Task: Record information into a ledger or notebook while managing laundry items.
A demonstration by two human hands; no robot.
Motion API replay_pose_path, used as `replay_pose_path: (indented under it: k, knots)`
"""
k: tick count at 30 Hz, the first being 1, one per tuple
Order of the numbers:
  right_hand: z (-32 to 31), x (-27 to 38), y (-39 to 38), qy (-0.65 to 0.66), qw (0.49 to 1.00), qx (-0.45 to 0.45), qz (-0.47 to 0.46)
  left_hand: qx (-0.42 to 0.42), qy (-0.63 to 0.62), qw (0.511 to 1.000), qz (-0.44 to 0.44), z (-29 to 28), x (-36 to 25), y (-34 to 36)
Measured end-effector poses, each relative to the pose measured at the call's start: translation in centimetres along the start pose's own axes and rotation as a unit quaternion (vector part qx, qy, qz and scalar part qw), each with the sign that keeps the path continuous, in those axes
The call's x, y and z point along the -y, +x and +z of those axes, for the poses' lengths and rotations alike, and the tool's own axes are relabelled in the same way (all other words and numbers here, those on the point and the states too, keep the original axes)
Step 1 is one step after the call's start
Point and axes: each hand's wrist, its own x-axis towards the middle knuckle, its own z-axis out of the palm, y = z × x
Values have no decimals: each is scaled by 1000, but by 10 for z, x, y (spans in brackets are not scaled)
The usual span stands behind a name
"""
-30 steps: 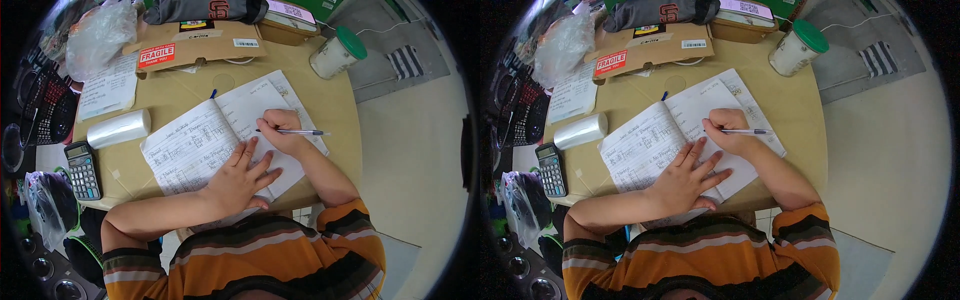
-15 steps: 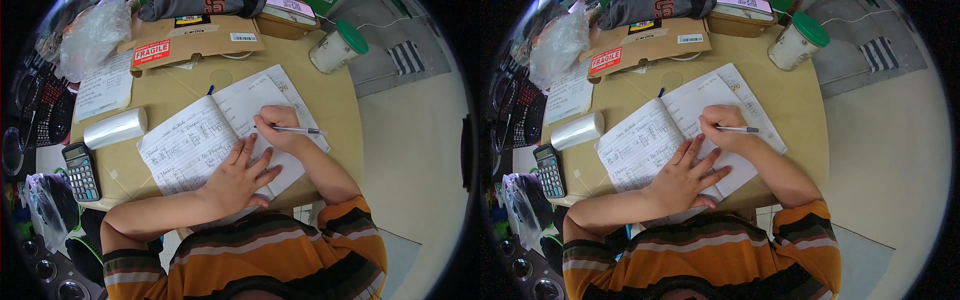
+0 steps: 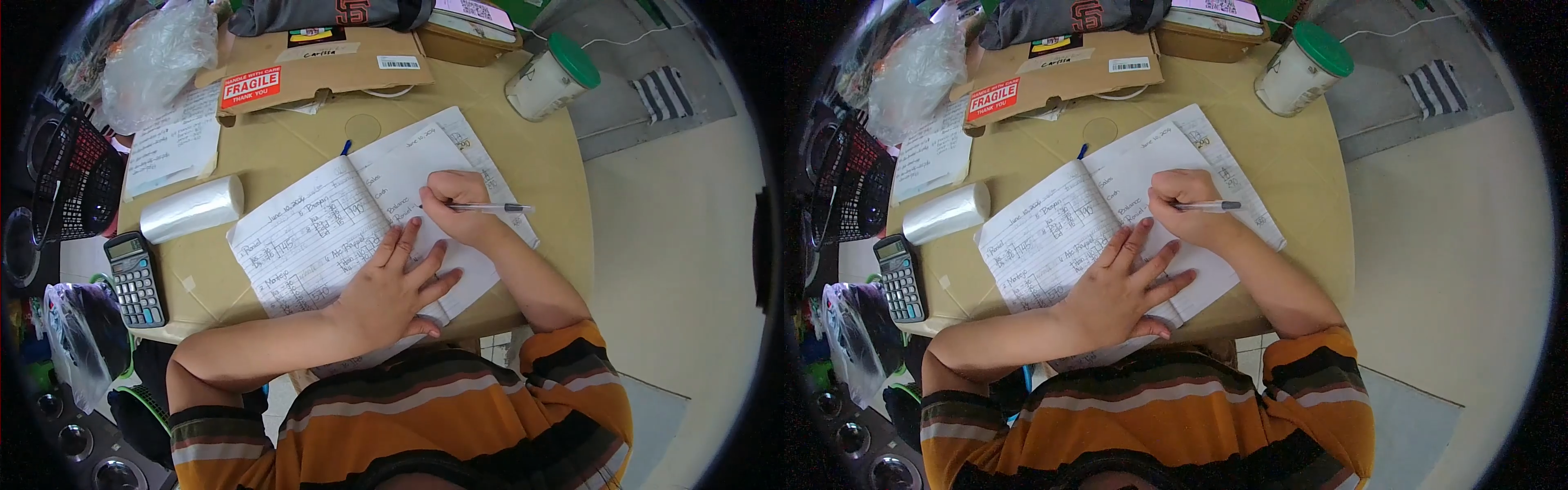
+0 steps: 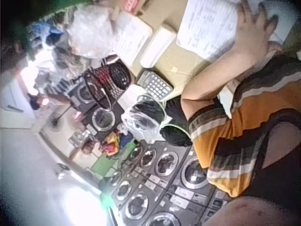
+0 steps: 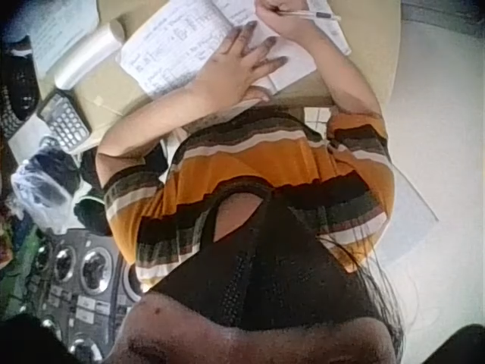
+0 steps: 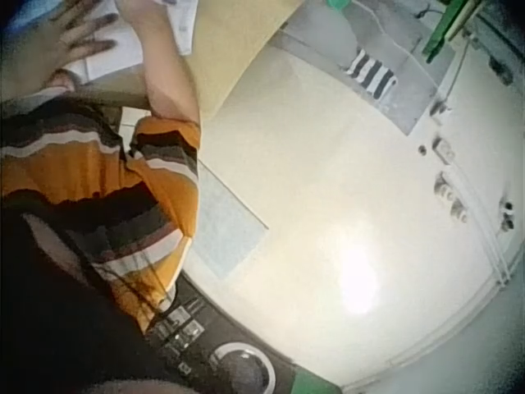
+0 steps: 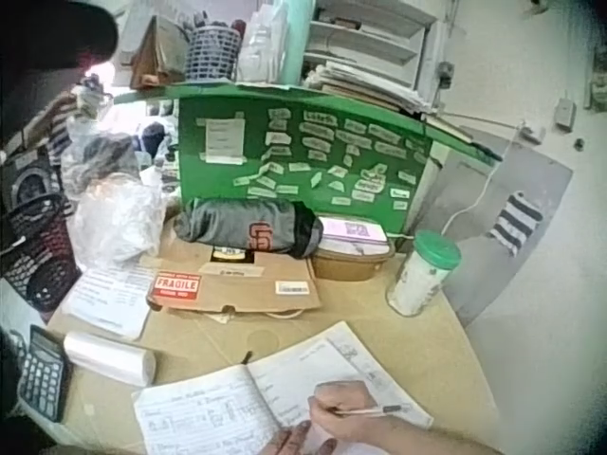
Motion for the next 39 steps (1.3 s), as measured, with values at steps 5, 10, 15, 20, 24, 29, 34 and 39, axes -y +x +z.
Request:
replay_pose_path:
  k: [5, 10, 15, 20, 24, 29, 34, 39]
  knots:
    - [3, 1, 0, -22, 999, -37, 29, 2, 2, 1000, -1, 0, -1, 0]
    - [2, 0, 2, -26, 999, -25, 12, -10, 13, 1000, 4, 2, 0, 0]
    - [1, 1, 1, -23, 1000, -8, 12, -5, 5, 1000, 2, 0, 0, 0]
    - [1, 3, 1, -37, 999, -32, 3, 6, 3, 1000, -4, 1, -1, 0]
    - [3, 1, 1, -26, 999, -45, 6, 2, -2, 1000, -4, 1, -1, 0]
    - [-1, 0, 3, -37, 999, -7, -6, 8, 6, 1000, -4, 0, -1, 0]
    - [1, -3, -2, -40, 998, -37, 14, -2, -5, 1000, 0, 3, 0, 0]
    - [3, -2, 0, -47, 997, -60, 6, 3, 2, 1000, -2, 1, -1, 0]
